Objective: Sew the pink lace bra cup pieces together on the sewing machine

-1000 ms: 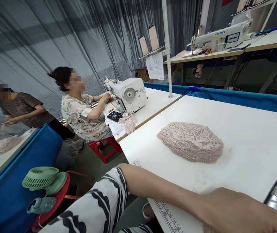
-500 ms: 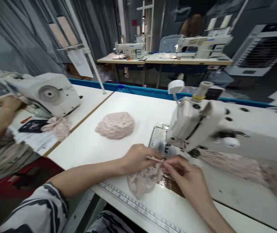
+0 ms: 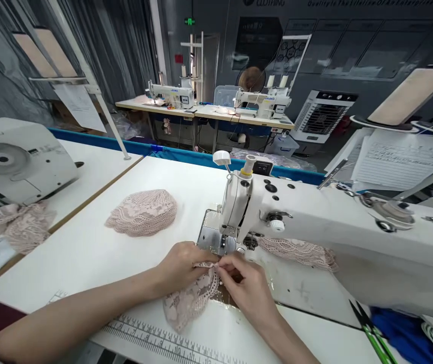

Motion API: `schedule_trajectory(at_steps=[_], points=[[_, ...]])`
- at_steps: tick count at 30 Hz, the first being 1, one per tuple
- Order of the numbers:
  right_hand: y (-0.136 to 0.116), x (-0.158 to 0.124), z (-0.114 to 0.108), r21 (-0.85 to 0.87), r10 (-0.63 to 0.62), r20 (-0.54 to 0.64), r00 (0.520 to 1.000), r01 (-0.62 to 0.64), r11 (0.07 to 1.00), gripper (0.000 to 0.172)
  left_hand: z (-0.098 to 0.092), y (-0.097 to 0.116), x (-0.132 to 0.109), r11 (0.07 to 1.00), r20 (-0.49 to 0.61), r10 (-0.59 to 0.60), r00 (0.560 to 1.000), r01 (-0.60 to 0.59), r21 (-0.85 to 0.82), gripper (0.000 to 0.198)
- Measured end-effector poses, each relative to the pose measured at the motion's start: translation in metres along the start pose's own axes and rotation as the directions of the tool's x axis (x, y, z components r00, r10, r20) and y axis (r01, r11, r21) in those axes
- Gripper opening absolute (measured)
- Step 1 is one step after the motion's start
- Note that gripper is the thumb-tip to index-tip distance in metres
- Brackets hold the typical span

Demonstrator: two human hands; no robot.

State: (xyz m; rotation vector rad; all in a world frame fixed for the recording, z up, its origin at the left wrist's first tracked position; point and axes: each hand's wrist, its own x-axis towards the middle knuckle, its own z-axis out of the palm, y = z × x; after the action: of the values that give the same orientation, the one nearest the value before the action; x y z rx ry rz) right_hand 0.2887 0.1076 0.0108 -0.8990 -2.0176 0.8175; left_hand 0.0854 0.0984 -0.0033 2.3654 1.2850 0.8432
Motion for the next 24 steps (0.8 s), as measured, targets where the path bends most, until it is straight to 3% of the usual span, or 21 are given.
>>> schedule_trajectory(at_steps=[5, 10, 15, 24], points=[[-0.0005, 0.0005, -0.0004, -0.005, -0.036, 0.001, 0.999, 0.036, 0.999, 0.007, 0.0023, -0.0054, -0.0002, 0.996, -0.099, 0.086, 0.991, -0.082, 0.045, 0.020], [0.0010, -0.0014, 0.0005, -0.044, -0.088, -0.025, 0.996, 0.087, 0.995, 0.010, -0.0006, -0.0079, -0.0011, 0.966, -0.201, 0.246, 0.948, -0.222, 0.133, 0.010], [0.0003, -0.0023, 0.0021, -0.092, -0.146, -0.073, 0.987, 0.139, 0.986, 0.018, -0.0050, -0.0055, -0.0011, 0.941, -0.201, 0.305, 0.931, -0.261, 0.215, 0.009], [-0.0041, -0.0041, 0.0002, -0.127, -0.176, -0.075, 0.981, 0.166, 0.978, 0.013, -0.0054, -0.0051, -0.0007, 0.943, -0.172, 0.297, 0.939, -0.260, 0.206, 0.008]])
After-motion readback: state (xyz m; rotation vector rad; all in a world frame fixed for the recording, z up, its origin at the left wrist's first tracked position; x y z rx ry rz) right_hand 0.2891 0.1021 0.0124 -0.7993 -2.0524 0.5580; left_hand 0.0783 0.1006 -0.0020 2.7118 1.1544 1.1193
